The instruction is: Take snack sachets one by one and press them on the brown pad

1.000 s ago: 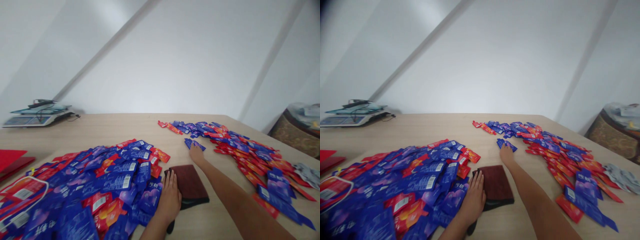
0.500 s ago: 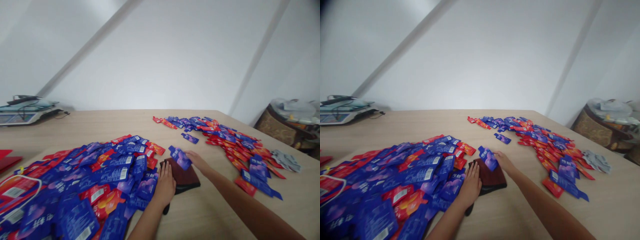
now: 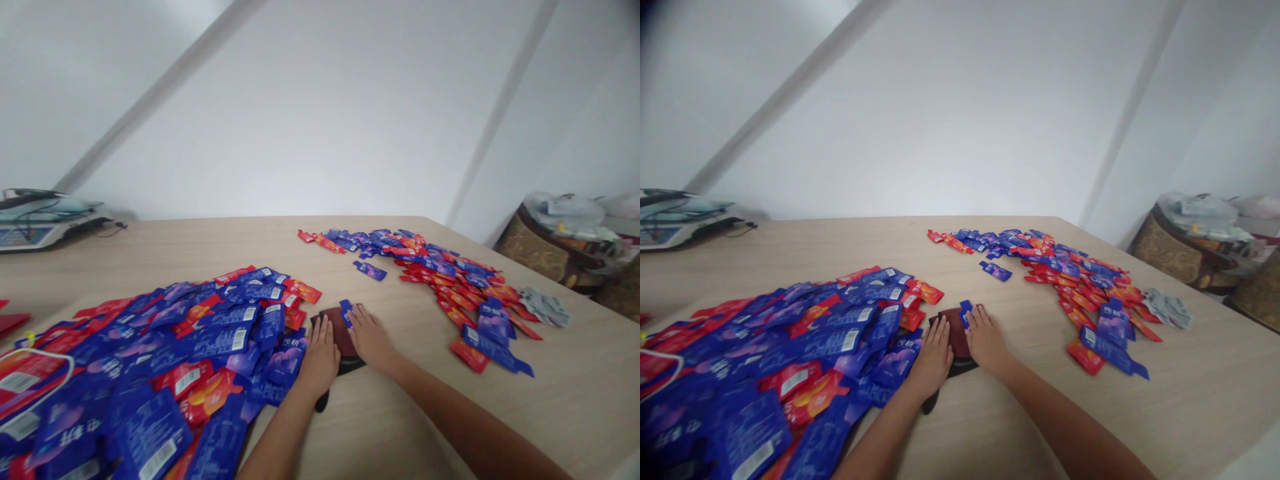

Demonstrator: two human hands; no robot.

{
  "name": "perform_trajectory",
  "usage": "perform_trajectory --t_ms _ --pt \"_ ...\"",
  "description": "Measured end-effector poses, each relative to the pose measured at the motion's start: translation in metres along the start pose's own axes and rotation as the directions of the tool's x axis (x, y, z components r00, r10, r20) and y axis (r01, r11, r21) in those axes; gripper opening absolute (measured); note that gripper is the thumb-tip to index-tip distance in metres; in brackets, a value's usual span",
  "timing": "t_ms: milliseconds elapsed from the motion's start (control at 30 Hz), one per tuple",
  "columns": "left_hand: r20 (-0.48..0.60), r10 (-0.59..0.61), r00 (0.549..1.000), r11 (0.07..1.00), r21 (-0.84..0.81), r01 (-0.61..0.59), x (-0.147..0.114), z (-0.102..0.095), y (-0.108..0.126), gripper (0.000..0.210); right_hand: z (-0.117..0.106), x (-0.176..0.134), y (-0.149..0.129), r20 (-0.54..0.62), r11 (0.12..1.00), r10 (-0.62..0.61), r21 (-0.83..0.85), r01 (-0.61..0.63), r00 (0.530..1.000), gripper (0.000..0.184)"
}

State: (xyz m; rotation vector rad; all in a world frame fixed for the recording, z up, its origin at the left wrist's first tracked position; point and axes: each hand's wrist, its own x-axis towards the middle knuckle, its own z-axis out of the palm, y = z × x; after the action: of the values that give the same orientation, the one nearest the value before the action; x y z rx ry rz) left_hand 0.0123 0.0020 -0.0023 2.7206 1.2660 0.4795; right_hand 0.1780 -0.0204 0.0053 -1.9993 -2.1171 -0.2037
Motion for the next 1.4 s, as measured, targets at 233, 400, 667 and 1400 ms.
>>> perform_trajectory --t_ms 233,400,667,1400 --pt "0.016 -0.023 1.000 1.000 -0.012 0.023 0.000 -0.003 0.002 0.055 -0.019 -0.015 0.038 0.149 0.993 0.119 -0.018 -0.117 0.982 0.047" --pt "0.018 -0.024 1.000 1.000 -0.016 0.024 0.000 -0.005 0.002 0.055 -0.051 -0.010 0.056 0.183 0.976 0.198 0.055 -0.212 0.963 0.042" --pt "0.013 -0.028 1.000 0.999 -0.019 0.028 -0.001 -0.007 0.002 0.057 -0.027 0.011 0.018 -0.045 0.904 0.182 0.402 -0.149 0.982 0.057" --pt "0.013 -0.020 1.000 1.000 -0.006 0.021 -0.001 -0.008 0.004 0.056 -0.005 -0.033 0.088 -0.001 0.978 0.204 -0.037 -0.204 0.979 0.064"
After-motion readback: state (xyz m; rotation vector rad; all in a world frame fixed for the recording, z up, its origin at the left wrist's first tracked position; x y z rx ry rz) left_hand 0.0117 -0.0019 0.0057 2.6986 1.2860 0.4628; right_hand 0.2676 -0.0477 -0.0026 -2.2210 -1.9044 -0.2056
